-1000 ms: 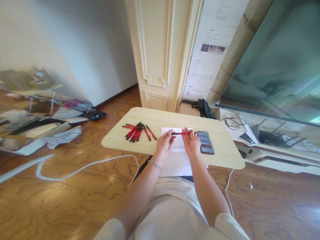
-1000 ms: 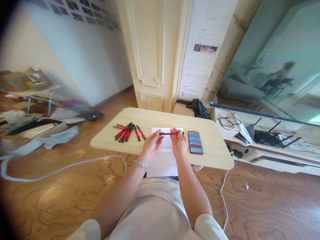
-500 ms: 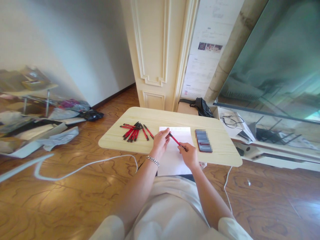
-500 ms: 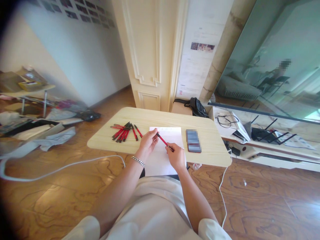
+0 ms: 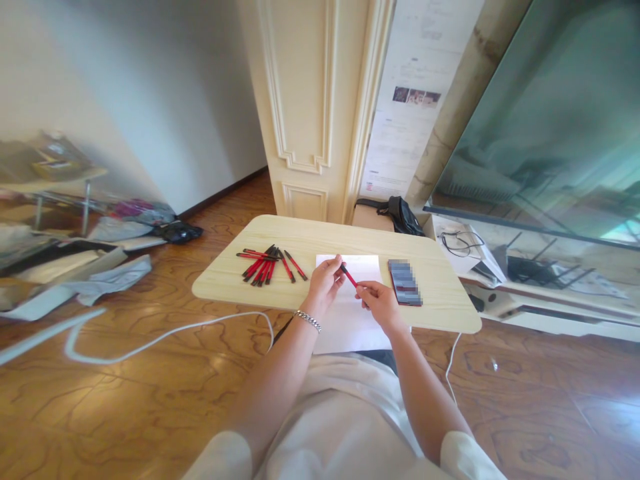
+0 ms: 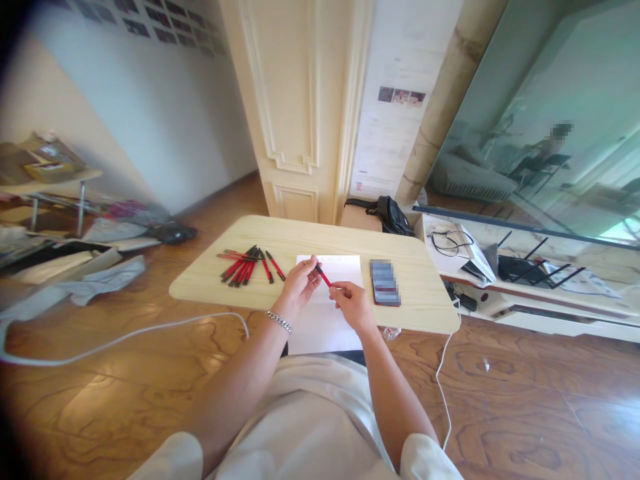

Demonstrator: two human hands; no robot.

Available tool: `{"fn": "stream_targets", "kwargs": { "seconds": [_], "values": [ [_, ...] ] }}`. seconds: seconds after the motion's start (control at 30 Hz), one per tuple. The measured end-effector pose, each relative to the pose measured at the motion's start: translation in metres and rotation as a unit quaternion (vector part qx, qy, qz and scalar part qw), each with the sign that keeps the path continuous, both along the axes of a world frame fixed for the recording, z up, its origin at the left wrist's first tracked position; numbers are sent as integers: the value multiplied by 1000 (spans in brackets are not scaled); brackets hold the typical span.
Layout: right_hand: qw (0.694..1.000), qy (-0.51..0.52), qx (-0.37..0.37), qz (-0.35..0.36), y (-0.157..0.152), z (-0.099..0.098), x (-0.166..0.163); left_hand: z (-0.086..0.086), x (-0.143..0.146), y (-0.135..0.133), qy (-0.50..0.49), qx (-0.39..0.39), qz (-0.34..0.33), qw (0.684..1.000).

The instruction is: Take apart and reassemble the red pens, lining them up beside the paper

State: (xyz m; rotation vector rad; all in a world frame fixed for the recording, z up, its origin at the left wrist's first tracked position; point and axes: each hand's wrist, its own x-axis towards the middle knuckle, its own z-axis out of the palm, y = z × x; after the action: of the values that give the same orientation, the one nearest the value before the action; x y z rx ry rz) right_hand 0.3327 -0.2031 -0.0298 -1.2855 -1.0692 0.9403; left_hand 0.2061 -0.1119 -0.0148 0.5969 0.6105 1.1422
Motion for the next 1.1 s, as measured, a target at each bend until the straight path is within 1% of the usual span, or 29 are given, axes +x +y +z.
{"fn": "stream_targets", "kwargs": {
  "seconds": [0.1, 0.23, 0.33, 0.43, 0.5, 0.57, 0.7, 0.77, 1.0, 1.1],
  "values": [
    [1000, -25, 4, -19, -1, -2, -4, 1, 0, -2, 7, -2, -4, 1000],
    [995, -56, 41, -74, -2, -2, -6, 3, 0, -3, 19, -6, -1, 1000],
    [994, -54, 40, -80, -2, -1, -7, 3, 0, -2, 18, -6, -4, 1000],
    [999, -7, 8, -46, -1, -2, -7, 0, -1, 0, 12, 1, -18, 1000],
    [999, 51, -7, -7, -1, -2, -8, -2, -1, 1, 15, 6, -27, 999],
    [992, 122, -17, 31, -2, -1, -9, -4, -1, 2, 19, 8, -34, 999],
    [956, 269, -69, 92, -4, 0, -8, -6, 0, 2, 8, 11, -44, 999],
    [937, 320, -88, 110, -4, 0, -6, -7, 0, 3, -1, 21, -53, 998],
    [895, 399, -99, 171, -5, 0, -4, -6, 3, 3, -35, 54, -100, 993],
    [891, 405, -96, 180, -5, 0, -6, -6, 4, 4, -26, 57, -106, 992]
  ]
}}
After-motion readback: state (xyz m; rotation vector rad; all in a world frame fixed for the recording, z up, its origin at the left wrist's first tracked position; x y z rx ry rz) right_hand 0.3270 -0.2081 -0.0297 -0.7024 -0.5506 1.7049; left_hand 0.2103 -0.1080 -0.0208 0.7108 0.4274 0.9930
